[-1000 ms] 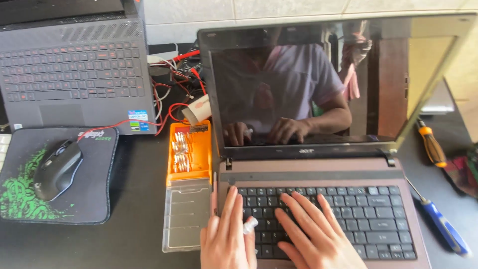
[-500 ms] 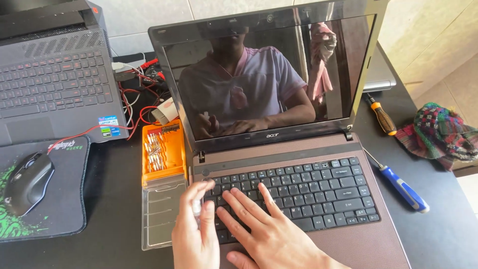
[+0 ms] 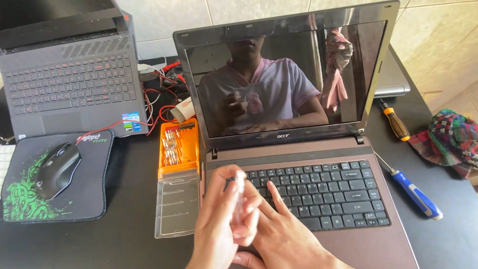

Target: Attaching the screen bezel to a laptop, cleaning the screen and keyboard with a cloth, and closing the device.

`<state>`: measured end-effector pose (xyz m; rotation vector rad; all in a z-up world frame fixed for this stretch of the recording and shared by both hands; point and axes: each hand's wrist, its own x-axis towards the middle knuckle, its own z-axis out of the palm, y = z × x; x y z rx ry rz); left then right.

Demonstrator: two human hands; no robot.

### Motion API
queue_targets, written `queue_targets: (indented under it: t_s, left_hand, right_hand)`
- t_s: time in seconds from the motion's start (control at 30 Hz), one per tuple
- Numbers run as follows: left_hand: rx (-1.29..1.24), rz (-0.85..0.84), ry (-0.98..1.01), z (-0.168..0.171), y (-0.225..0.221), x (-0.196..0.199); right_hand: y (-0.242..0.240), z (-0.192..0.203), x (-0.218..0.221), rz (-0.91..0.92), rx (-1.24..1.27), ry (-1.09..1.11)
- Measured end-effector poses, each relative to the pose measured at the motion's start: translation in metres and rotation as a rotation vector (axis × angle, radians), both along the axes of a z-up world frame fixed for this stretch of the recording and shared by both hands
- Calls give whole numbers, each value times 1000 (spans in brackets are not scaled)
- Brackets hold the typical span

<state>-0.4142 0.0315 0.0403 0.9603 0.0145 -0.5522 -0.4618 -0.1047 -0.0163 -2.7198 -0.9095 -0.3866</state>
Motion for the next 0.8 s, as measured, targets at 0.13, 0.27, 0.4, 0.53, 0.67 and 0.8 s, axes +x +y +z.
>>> queue_targets:
  t_s: [0.13,0.27,0.4,0.53,0.67,0.8]
  left_hand:
    - [-171,-52,-49,-12,-7,-6]
    - [-174,-17,-80,-15,-9,-11]
    - [-148,31,-99,-9,-10,-10]
    - [187,114,-471,4,-11,-1]
    - [834,286,-1268,13,-16,18]
    - [984,279,-1550,21,-27,31]
  right_hand:
    - [1,-8,-1,-21,11,-21]
    - [1,-8,-1,-4,55,26]
    - [3,-7,0,0,126,96]
    - [1,3,-1,40,173,115]
    - [1,-6,-4,18,209,97]
    - [0,16,1,77,322,157]
